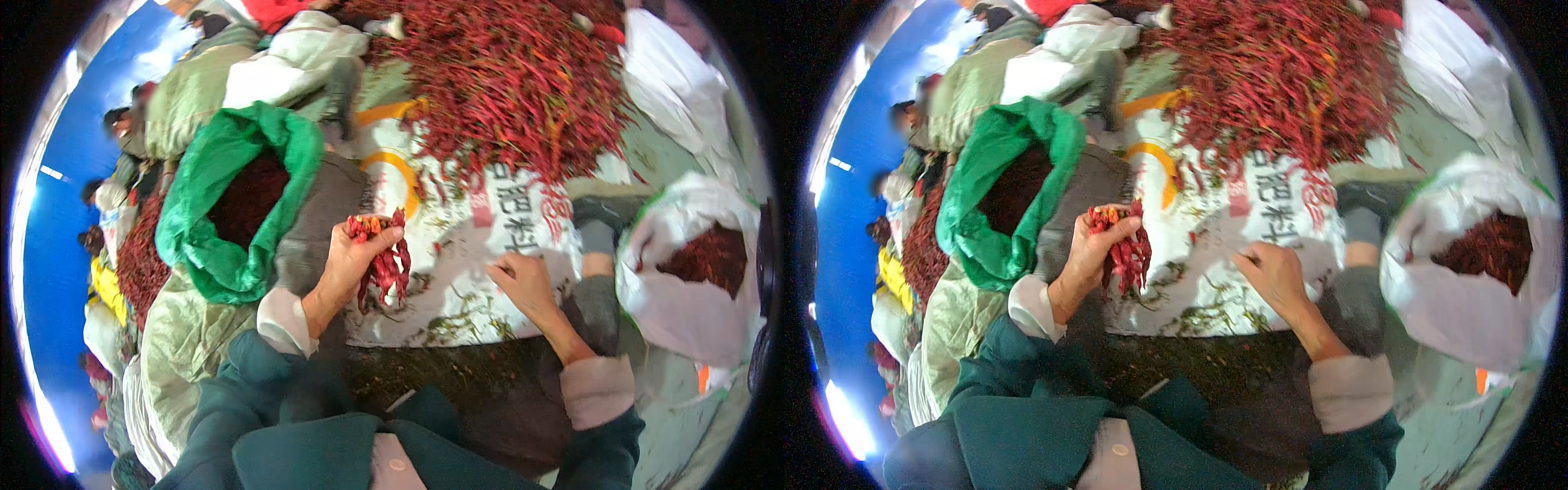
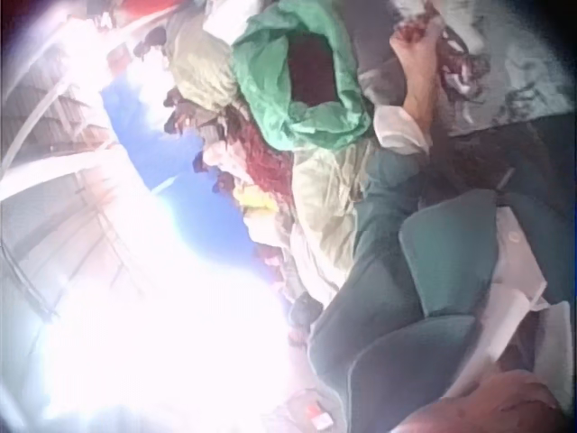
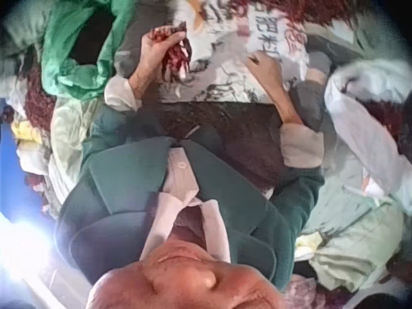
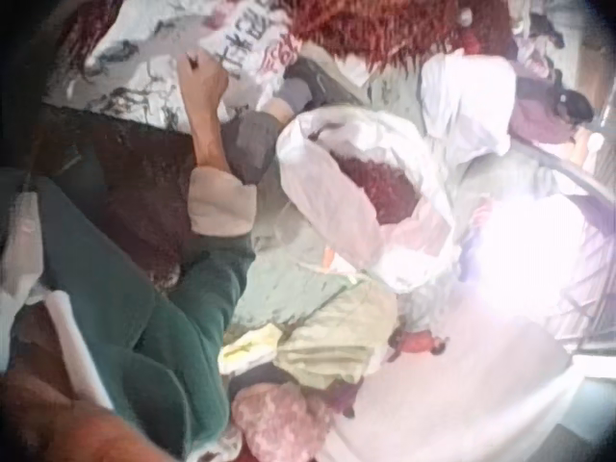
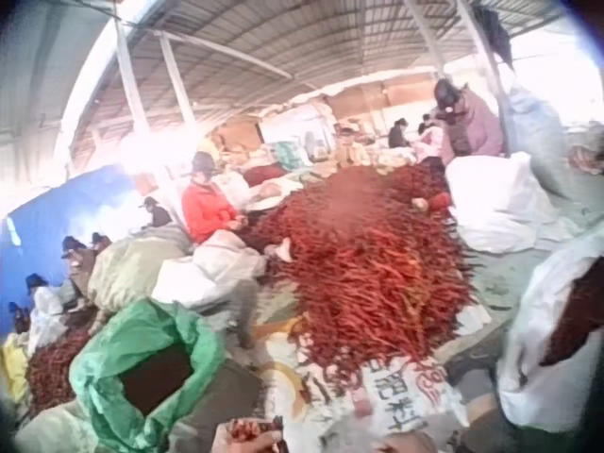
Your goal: The person sits on the floor and removes stems from red chili peppers by hand. They place the de-stemmed peppers into a green sack and discard the stems onto the floor.
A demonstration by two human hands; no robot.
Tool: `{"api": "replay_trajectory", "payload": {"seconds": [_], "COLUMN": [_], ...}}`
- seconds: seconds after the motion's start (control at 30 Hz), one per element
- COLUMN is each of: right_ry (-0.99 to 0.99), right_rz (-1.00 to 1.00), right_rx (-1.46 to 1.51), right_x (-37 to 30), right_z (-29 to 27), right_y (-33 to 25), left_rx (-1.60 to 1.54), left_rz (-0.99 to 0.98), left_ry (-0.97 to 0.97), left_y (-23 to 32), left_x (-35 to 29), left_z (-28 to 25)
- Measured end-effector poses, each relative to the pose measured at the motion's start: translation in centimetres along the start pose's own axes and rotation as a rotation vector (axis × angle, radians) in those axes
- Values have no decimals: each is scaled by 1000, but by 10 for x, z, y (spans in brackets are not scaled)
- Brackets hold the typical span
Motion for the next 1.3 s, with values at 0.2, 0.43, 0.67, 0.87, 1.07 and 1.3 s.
{"api": "replay_trajectory", "payload": {"seconds": [0.2,0.43,0.67,0.87,1.07,1.3], "right_ry": [-47,-95,-73,-109,-48,-20], "right_rz": [128,165,316,319,57,-559], "right_rx": [181,126,90,42,-100,-275], "right_x": [-3,-6,-11,-11,-4,22], "right_z": [-4,3,4,7,26,82], "right_y": [-9,-9,8,16,19,-32], "left_rx": [-181,-313,-124,805,1460,1353], "left_rz": [85,-121,10,345,437,583], "left_ry": [134,110,425,638,93,41], "left_y": [60,37,40,24,-32,39], "left_x": [62,152,208,208,170,136], "left_z": [-96,-272,-364,-357,-298,-266]}}
Point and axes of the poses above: each hand's wrist, its own x-axis towards the middle knuckle, its own z-axis out of the palm, y = z × x, the point moved 3 cm from there along x, towards the middle knuckle, and after that the axes turned 11 degrees about y, right-handed, at the moved point
